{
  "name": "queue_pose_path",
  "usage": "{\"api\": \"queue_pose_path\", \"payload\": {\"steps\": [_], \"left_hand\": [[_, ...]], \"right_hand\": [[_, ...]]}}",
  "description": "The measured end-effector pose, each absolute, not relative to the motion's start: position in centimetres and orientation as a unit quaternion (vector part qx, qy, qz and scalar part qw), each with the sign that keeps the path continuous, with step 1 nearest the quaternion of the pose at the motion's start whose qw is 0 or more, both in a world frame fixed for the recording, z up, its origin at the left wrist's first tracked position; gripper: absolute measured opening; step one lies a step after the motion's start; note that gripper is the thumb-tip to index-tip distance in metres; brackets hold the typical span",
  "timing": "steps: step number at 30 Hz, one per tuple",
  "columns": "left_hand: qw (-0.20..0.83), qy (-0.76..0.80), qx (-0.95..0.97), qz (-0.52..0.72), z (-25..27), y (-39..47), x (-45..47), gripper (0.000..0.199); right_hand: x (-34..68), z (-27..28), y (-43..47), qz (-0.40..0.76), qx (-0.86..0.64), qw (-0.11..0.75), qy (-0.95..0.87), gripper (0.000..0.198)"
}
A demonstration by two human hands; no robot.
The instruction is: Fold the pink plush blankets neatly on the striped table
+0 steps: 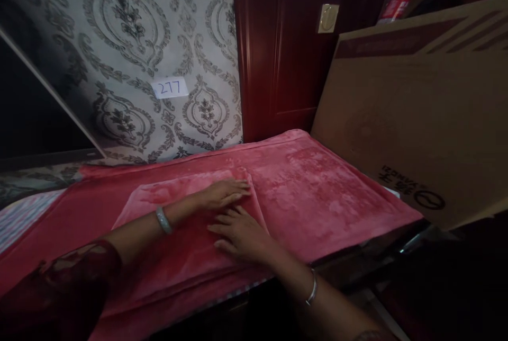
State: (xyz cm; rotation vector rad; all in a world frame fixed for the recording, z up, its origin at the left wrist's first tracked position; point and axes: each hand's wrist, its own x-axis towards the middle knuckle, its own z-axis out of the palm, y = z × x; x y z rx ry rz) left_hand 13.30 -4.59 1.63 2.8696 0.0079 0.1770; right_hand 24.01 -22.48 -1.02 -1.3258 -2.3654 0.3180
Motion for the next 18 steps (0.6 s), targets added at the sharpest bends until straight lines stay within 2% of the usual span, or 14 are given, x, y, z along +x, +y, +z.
{"api": "queue_pose_path", "payload": {"steps": [4, 10, 18], "left_hand": [[0.121, 0.002, 0.993, -0.003, 0.2, -5.1, 14.4, 0.053], [0.103, 0.059, 0.993, 0.003, -1.4, -0.6, 17.6, 0.058], [0.195, 0.09, 0.977, 0.003, -3.4, 4.4, 20.2, 0.058]], "right_hand": [[24.0, -2.8, -22.8, 0.128, -0.479, 0.187, -0.848, 0.055], [24.2, -2.9, -22.7, 0.18, -0.479, 0.176, -0.841, 0.056], [24.4, -3.0, -22.8, 0.196, -0.478, 0.181, -0.837, 0.057]]}}
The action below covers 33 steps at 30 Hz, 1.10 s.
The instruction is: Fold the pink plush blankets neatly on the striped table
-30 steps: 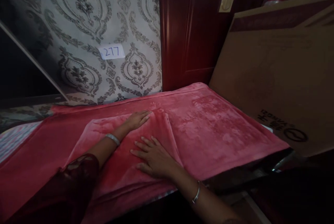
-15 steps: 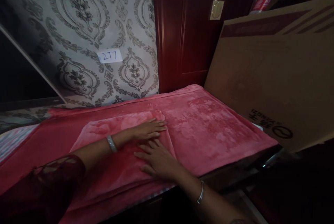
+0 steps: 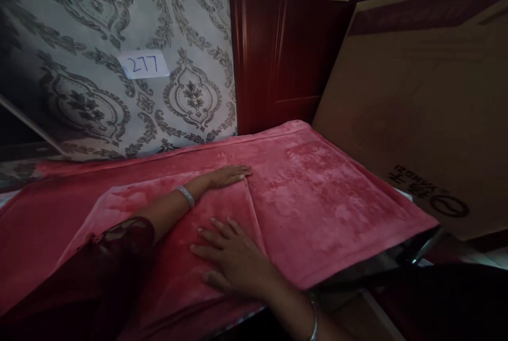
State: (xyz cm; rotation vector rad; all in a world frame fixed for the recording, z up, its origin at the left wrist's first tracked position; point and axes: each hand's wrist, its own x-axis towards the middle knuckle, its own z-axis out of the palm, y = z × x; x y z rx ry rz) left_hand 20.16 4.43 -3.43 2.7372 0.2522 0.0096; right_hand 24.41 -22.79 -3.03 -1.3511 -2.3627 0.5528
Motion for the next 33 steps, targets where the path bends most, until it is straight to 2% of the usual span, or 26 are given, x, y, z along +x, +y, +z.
{"api": "queue_pose_path", "payload": {"steps": [6, 11, 15, 17, 21, 24, 30, 33], "left_hand": [[0.202, 0.11, 0.972, 0.043, -4.4, 4.9, 20.2, 0.061], [0.107, 0.176, 0.978, 0.021, -3.8, 3.4, 20.5, 0.053], [0.029, 0.222, 0.973, 0.059, -1.6, 1.7, 20.2, 0.054], [0.043, 0.224, 0.972, 0.063, -0.1, 0.8, 19.3, 0.057], [0.171, 0.153, 0.972, 0.046, 1.8, -1.7, 15.0, 0.062], [0.229, 0.1, 0.967, 0.051, 2.2, -4.5, 10.3, 0.066], [0.225, 0.134, 0.962, 0.071, 2.7, -7.2, 4.3, 0.063], [0.192, 0.172, 0.965, 0.045, 1.9, -6.4, 3.8, 0.058]], "right_hand": [[24.4, -3.3, -22.8, 0.185, -0.482, 0.182, -0.837, 0.057], [24.4, -3.4, -22.8, 0.167, -0.482, 0.186, -0.839, 0.055], [24.4, -3.5, -22.7, 0.153, -0.48, 0.193, -0.842, 0.054], [24.3, -3.6, -22.7, 0.146, -0.479, 0.192, -0.844, 0.054], [24.4, -4.0, -22.7, 0.123, -0.479, 0.186, -0.849, 0.054], [24.4, -3.3, -22.7, 0.122, -0.476, 0.181, -0.852, 0.054], [21.5, 0.5, -21.1, 0.111, -0.428, 0.19, -0.877, 0.045], [19.2, 0.3, -19.9, 0.107, -0.382, 0.177, -0.901, 0.046]]}}
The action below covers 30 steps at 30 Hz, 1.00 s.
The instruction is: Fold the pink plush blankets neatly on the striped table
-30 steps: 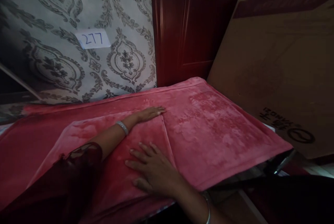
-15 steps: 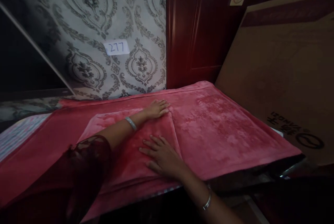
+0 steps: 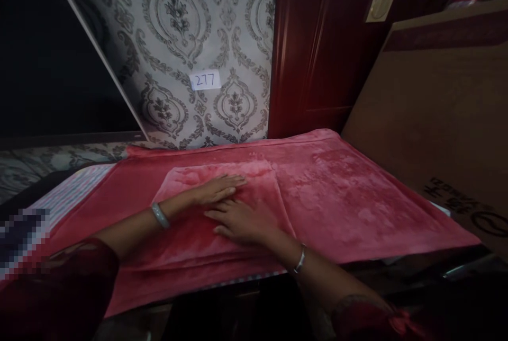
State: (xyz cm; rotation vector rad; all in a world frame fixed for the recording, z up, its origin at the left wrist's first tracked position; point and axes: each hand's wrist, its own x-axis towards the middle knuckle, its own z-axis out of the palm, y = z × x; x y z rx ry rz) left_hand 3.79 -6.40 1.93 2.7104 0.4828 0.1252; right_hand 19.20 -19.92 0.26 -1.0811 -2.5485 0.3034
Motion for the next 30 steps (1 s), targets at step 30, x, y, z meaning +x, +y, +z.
{"api": "queue_pose_path", "payload": {"steps": [30], "left_hand": [[0.054, 0.332, 0.941, 0.037, -1.2, 1.3, 4.5, 0.062]], "right_hand": [[18.6, -2.7, -19.4, 0.166, -0.396, 0.151, -0.89, 0.049]]}}
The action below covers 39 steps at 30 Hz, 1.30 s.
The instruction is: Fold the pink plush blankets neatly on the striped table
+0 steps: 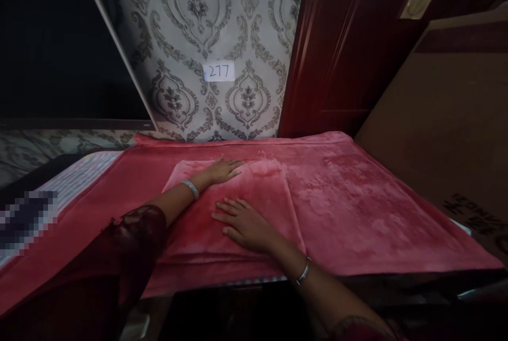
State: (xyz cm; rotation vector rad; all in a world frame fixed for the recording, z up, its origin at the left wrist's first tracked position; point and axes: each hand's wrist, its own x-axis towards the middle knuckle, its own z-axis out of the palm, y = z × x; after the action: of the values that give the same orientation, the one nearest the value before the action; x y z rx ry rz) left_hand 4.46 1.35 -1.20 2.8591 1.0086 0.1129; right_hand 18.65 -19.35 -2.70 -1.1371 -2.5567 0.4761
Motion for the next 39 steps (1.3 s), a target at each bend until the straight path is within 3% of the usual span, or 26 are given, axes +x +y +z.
{"api": "queue_pose_path", "payload": {"steps": [3, 10, 15, 24, 33, 39], "left_hand": [[0.062, 0.337, 0.939, 0.045, 0.1, 0.0, 4.1, 0.061], [0.172, 0.19, 0.961, 0.108, 2.3, -6.3, -2.1, 0.056], [0.14, 0.252, 0.955, 0.067, 1.8, -8.2, -5.1, 0.053], [0.002, 0.318, 0.948, 0.03, -1.0, -3.9, -6.2, 0.066], [0.107, 0.409, 0.904, 0.065, -2.5, 4.0, -8.5, 0.065], [0.1, 0.458, 0.879, 0.085, -3.5, 4.5, -9.2, 0.064]], "right_hand": [[18.9, -2.8, -19.3, 0.166, -0.395, 0.159, -0.889, 0.047], [16.8, -0.1, -18.8, 0.158, -0.336, 0.19, -0.909, 0.051], [12.4, 0.0, -17.6, 0.154, -0.292, 0.15, -0.932, 0.051], [12.1, -2.7, -17.7, 0.184, -0.296, 0.118, -0.93, 0.054], [12.3, -2.4, -17.7, 0.198, -0.305, 0.113, -0.925, 0.056], [12.3, -2.4, -17.7, 0.197, -0.308, 0.113, -0.924, 0.056]]}}
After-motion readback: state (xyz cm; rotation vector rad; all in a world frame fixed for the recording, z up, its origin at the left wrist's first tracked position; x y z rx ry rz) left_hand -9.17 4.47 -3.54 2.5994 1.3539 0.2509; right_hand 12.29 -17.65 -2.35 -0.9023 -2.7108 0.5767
